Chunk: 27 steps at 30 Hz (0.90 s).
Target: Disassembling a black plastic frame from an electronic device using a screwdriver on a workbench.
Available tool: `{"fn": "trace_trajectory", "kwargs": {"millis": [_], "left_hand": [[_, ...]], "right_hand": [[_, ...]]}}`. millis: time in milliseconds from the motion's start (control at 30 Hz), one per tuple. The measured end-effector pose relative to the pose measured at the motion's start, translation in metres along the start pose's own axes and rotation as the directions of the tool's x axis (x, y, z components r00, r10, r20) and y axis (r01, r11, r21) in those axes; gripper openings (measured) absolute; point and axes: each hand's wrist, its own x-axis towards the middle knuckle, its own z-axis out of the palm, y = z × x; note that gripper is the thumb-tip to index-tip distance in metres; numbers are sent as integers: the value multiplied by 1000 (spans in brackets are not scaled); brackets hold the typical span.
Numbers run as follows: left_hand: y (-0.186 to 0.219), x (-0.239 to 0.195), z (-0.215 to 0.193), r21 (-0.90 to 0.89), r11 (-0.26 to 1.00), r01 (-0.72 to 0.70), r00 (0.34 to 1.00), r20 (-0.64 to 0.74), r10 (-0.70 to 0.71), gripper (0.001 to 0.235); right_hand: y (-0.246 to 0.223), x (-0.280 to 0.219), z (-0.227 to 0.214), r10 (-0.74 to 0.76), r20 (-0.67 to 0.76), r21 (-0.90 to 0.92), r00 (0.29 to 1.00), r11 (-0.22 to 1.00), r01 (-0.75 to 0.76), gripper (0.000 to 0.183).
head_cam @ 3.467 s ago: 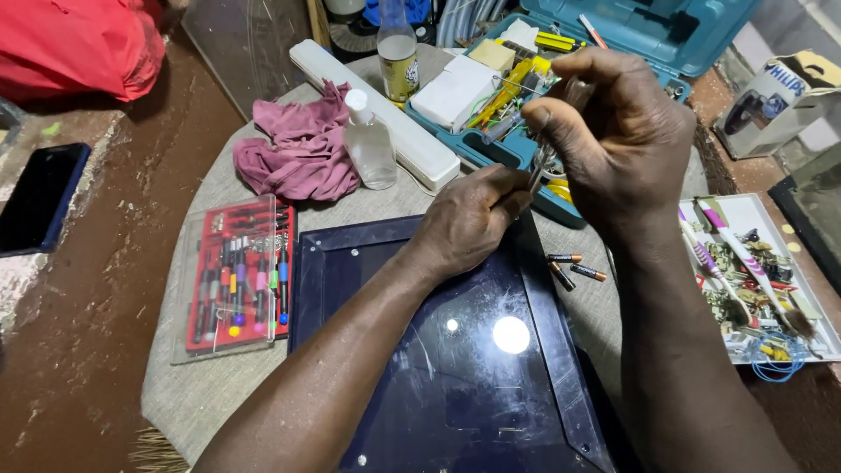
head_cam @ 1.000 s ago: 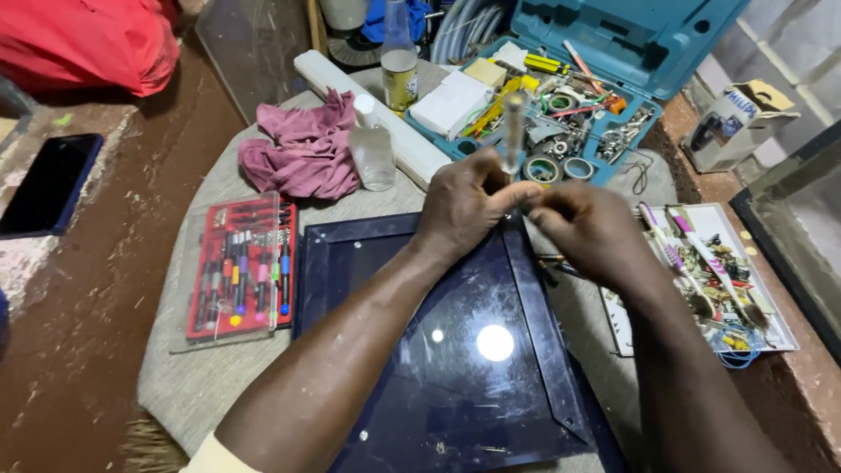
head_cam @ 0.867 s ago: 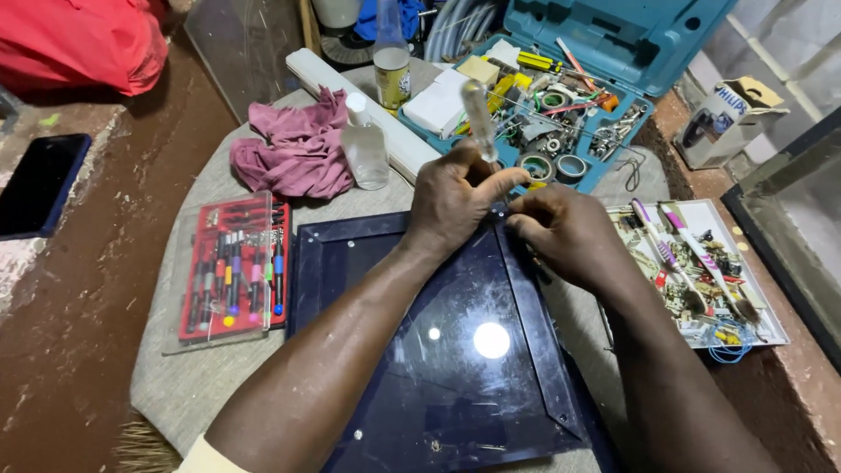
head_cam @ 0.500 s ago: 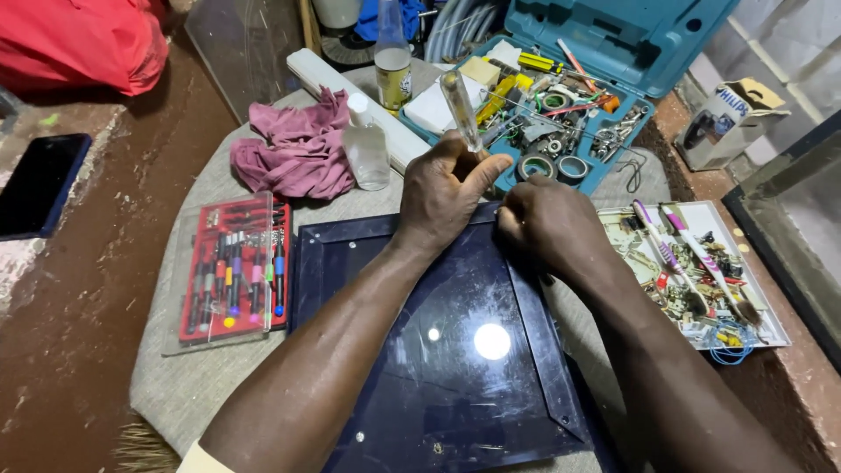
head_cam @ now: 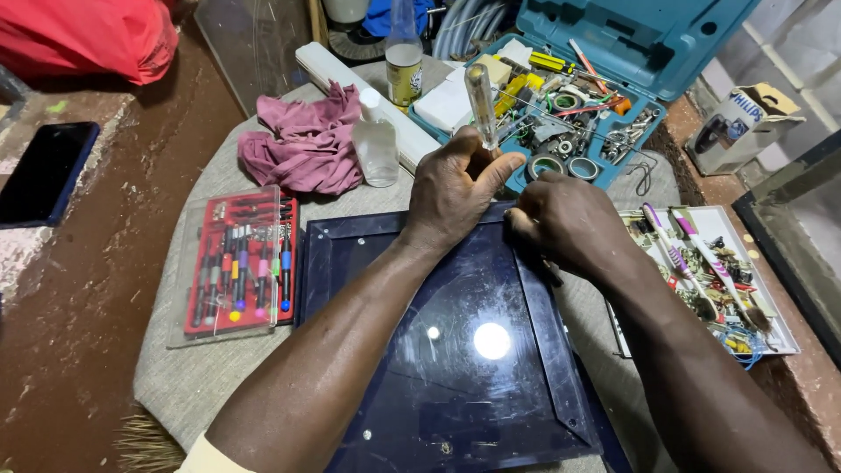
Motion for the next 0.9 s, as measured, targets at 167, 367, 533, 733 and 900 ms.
{"fn": "trace_trajectory", "kwargs": {"millis": [167, 367, 533, 733, 900], "left_hand": [[-1, -2, -2, 12, 999, -37, 999, -9, 37, 38], [-6, 0, 1, 51, 999, 4, 1000, -1, -4, 41], [-3, 0, -2, 49, 998, -30, 999, -12, 31, 40], [-5, -2, 0, 38, 997, -69, 998, -11, 69, 41], [-8, -2, 1, 54, 996, -71, 997, -2, 71, 41]], "right_hand": [[14, 15, 15, -78, 85, -131, 993, 987, 88, 33], [4, 11, 4, -118, 24, -35, 993, 992, 119, 28], [5, 2, 3, -68, 40, -83, 997, 994, 72, 31], [3, 15, 2, -91, 78, -182, 993, 978, 104, 35], [8, 17, 2, -127, 91, -129, 988, 982, 138, 36]]}}
